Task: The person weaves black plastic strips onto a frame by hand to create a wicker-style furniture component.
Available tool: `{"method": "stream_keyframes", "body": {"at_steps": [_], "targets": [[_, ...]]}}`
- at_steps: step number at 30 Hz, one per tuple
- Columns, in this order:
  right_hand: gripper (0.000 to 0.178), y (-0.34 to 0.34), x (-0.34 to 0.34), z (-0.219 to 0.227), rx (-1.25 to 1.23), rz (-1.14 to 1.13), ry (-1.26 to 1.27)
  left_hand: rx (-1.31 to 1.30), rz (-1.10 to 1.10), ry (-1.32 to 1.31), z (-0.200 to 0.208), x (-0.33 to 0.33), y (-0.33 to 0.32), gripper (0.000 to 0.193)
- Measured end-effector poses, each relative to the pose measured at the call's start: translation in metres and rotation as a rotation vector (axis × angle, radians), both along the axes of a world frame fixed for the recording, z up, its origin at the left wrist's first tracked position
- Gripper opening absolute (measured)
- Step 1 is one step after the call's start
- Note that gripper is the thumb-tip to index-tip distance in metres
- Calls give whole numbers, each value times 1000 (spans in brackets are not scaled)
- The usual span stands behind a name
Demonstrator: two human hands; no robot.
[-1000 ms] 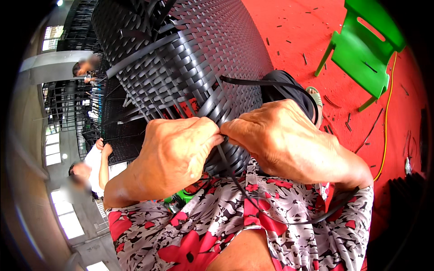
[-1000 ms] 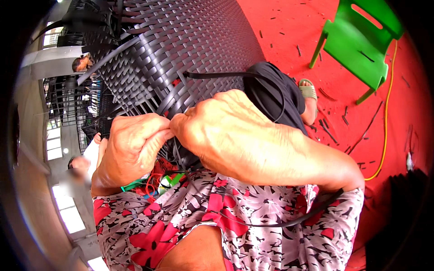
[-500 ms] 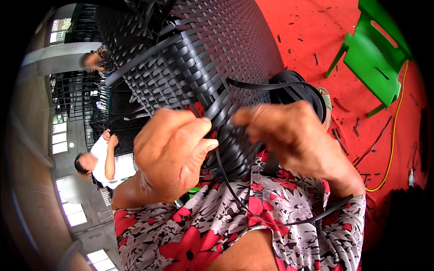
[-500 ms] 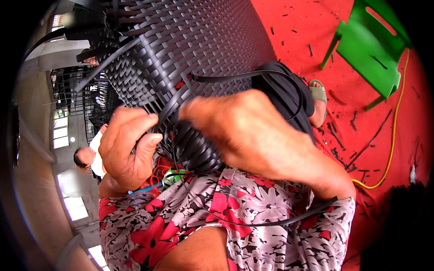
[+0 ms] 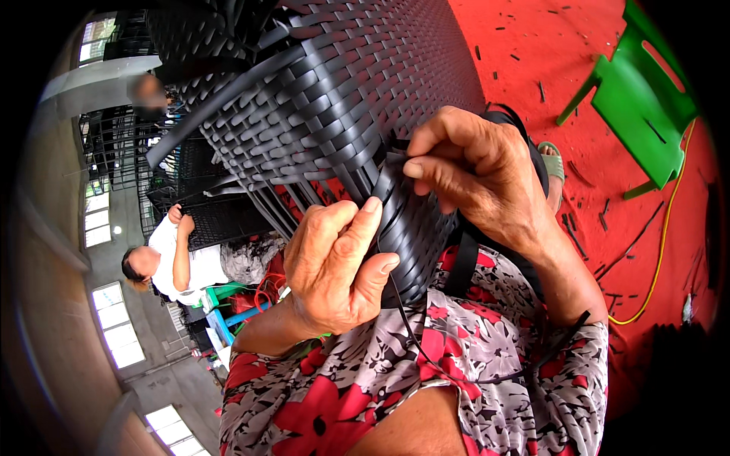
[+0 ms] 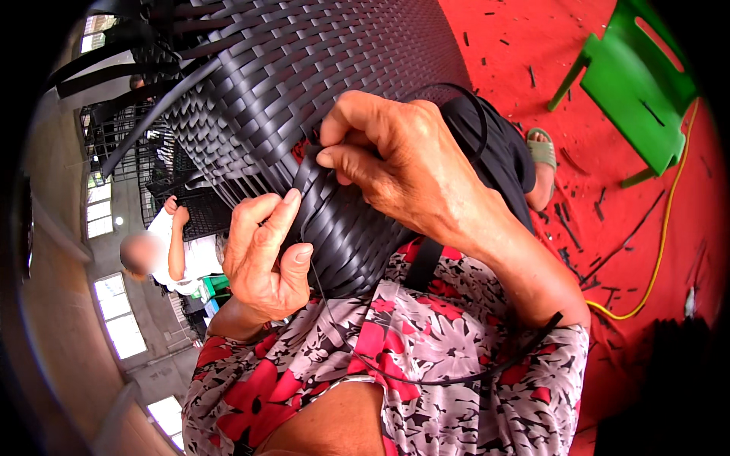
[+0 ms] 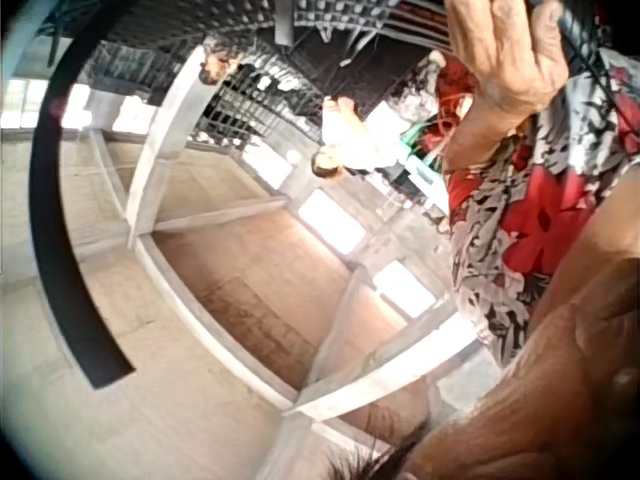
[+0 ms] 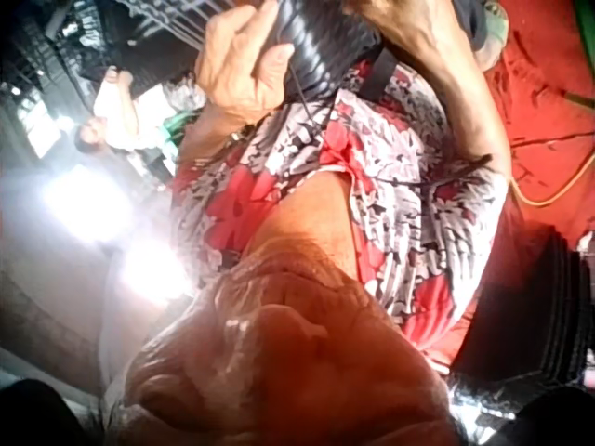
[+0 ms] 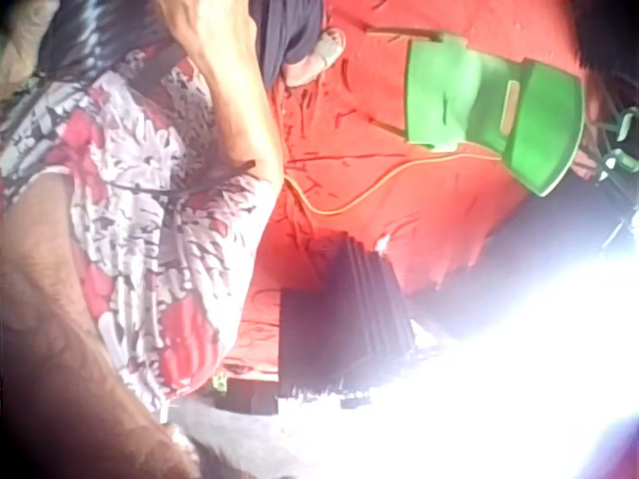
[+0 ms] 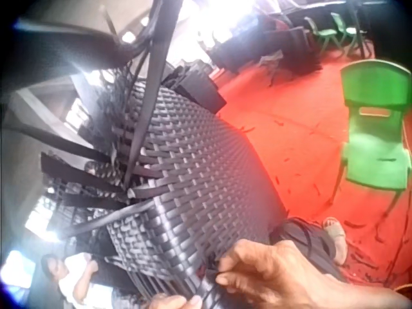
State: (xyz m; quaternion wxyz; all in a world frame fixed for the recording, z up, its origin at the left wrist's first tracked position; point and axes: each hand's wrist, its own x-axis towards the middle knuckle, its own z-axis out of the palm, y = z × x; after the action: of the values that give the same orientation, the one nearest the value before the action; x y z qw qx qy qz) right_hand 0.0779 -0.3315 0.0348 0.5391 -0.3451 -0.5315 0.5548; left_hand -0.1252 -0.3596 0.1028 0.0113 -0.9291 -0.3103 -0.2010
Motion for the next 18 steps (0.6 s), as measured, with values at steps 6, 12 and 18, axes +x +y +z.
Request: {"method": "stream_keyframes", "body": {"at_steps": [6,12,18], "targets": [[8,13,-5,-6,173,-38,-1,-1,-17,-39,-2,1,2,43],[8,19,-2,-7,269,-23,-63,3,-13,-84,-9,-3,2,44],[8,28,-7,-8,330,-1,-5,0,-14,-103,-9,-4,1,44]]}}
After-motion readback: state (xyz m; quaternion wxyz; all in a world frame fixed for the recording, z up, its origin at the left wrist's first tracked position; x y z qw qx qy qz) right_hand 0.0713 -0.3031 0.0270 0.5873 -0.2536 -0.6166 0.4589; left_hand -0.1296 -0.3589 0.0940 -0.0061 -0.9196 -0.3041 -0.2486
